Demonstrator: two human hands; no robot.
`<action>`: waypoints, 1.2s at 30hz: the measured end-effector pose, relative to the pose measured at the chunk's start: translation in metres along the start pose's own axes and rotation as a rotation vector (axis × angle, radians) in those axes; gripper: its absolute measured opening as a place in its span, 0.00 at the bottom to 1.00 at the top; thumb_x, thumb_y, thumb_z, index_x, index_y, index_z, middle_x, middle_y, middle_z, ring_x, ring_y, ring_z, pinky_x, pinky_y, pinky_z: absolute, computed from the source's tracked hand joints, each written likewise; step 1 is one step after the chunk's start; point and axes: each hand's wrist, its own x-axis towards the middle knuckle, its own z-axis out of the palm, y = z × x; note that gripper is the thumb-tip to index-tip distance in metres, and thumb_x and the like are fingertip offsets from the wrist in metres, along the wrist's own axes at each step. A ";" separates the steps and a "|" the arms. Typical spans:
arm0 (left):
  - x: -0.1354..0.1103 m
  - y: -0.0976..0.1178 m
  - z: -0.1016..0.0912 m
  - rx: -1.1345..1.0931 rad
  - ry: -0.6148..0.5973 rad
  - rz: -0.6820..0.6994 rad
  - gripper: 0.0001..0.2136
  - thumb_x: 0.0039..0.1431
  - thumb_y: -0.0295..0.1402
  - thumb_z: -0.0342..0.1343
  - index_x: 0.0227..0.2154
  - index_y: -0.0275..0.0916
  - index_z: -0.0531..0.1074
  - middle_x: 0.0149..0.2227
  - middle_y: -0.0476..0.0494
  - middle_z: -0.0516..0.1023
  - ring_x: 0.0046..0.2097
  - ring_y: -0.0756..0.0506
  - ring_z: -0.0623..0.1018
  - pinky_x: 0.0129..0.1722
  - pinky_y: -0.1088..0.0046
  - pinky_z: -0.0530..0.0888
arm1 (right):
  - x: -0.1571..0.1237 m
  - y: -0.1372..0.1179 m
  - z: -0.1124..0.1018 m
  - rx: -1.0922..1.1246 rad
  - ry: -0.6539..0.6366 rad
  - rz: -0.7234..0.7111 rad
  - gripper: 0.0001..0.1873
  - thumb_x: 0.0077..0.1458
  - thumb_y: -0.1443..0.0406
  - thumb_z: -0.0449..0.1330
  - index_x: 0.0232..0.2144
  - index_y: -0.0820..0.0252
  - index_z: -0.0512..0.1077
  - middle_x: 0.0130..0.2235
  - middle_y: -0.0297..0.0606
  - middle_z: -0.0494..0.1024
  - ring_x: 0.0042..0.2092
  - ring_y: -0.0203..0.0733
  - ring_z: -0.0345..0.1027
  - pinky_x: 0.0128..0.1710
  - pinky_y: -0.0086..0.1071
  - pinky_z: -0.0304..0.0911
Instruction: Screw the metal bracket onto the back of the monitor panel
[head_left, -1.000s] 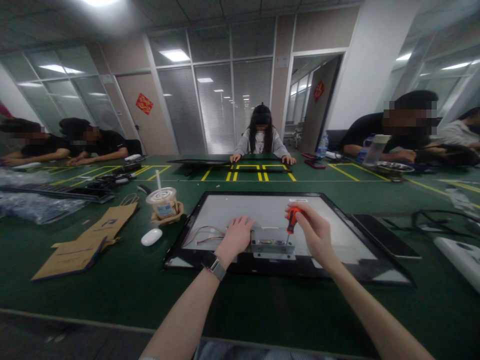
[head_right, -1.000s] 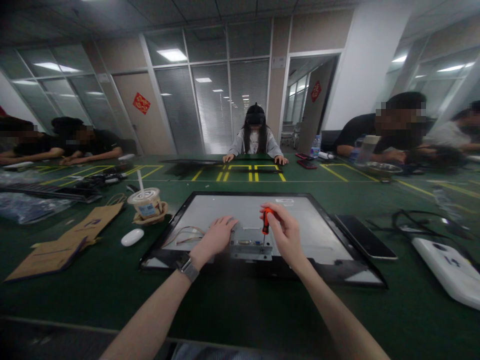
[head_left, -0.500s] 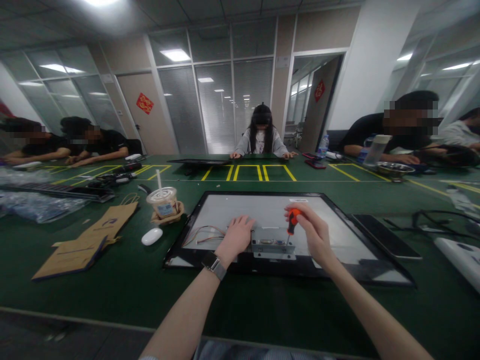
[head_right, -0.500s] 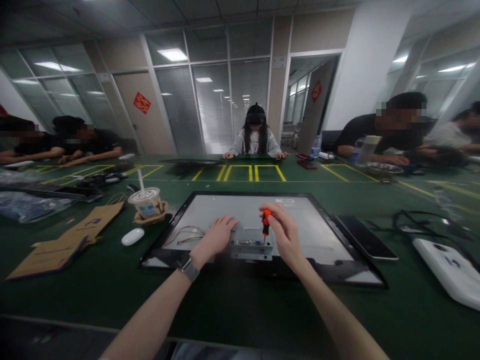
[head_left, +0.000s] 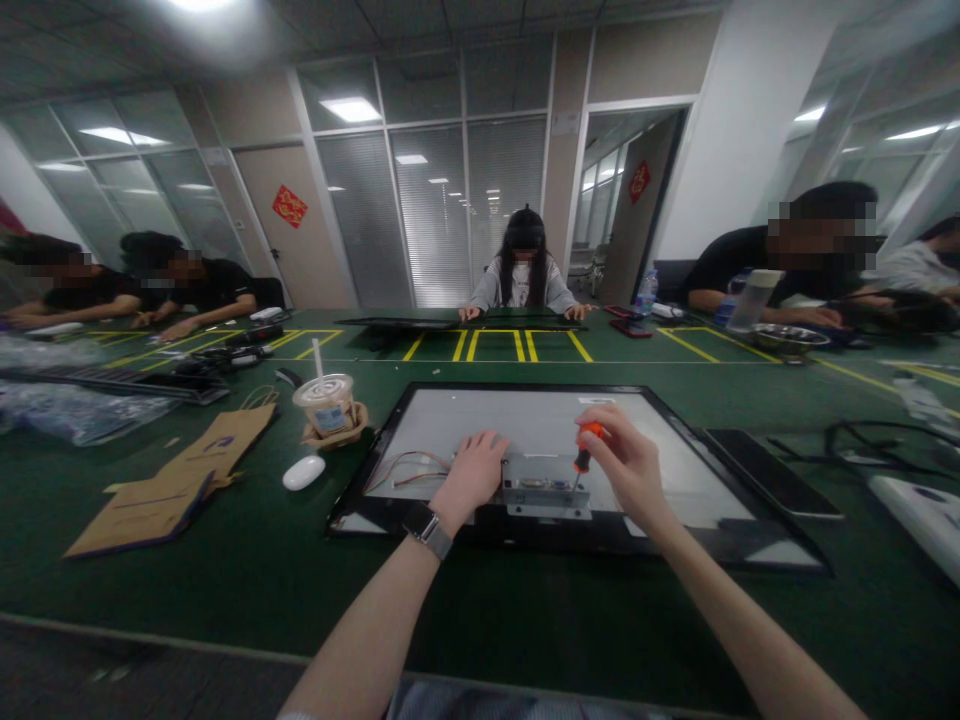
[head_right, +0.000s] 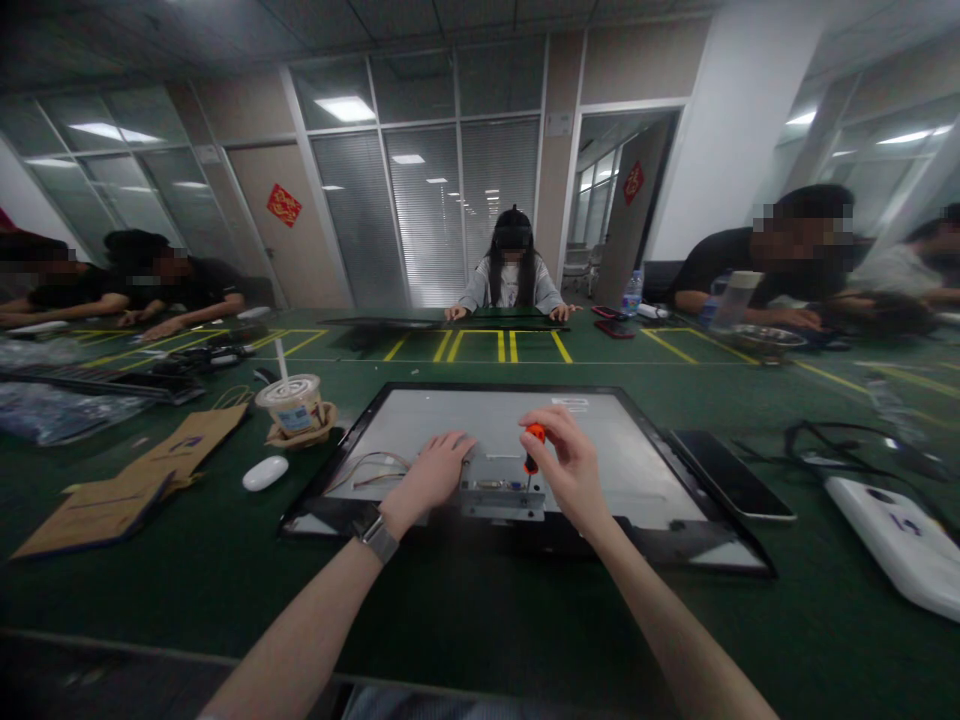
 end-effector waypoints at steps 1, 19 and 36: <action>0.000 0.000 -0.001 -0.002 -0.003 -0.005 0.24 0.64 0.22 0.41 0.62 0.40 0.62 0.64 0.35 0.64 0.63 0.39 0.65 0.62 0.55 0.62 | 0.000 0.000 -0.001 0.018 0.009 0.014 0.05 0.58 0.61 0.62 0.33 0.54 0.77 0.34 0.37 0.72 0.35 0.42 0.68 0.31 0.36 0.67; 0.001 -0.003 0.003 0.008 -0.002 0.001 0.24 0.65 0.23 0.41 0.62 0.39 0.61 0.65 0.36 0.62 0.64 0.39 0.64 0.62 0.58 0.63 | 0.004 0.006 -0.001 0.327 -0.051 0.223 0.10 0.54 0.55 0.65 0.32 0.53 0.76 0.31 0.35 0.75 0.32 0.42 0.70 0.24 0.32 0.65; -0.001 -0.001 0.000 0.018 0.006 0.004 0.24 0.64 0.22 0.41 0.62 0.38 0.62 0.64 0.36 0.64 0.63 0.38 0.65 0.62 0.57 0.63 | 0.003 0.002 -0.002 0.512 -0.159 0.346 0.10 0.52 0.54 0.69 0.30 0.53 0.79 0.34 0.35 0.73 0.37 0.42 0.70 0.34 0.33 0.65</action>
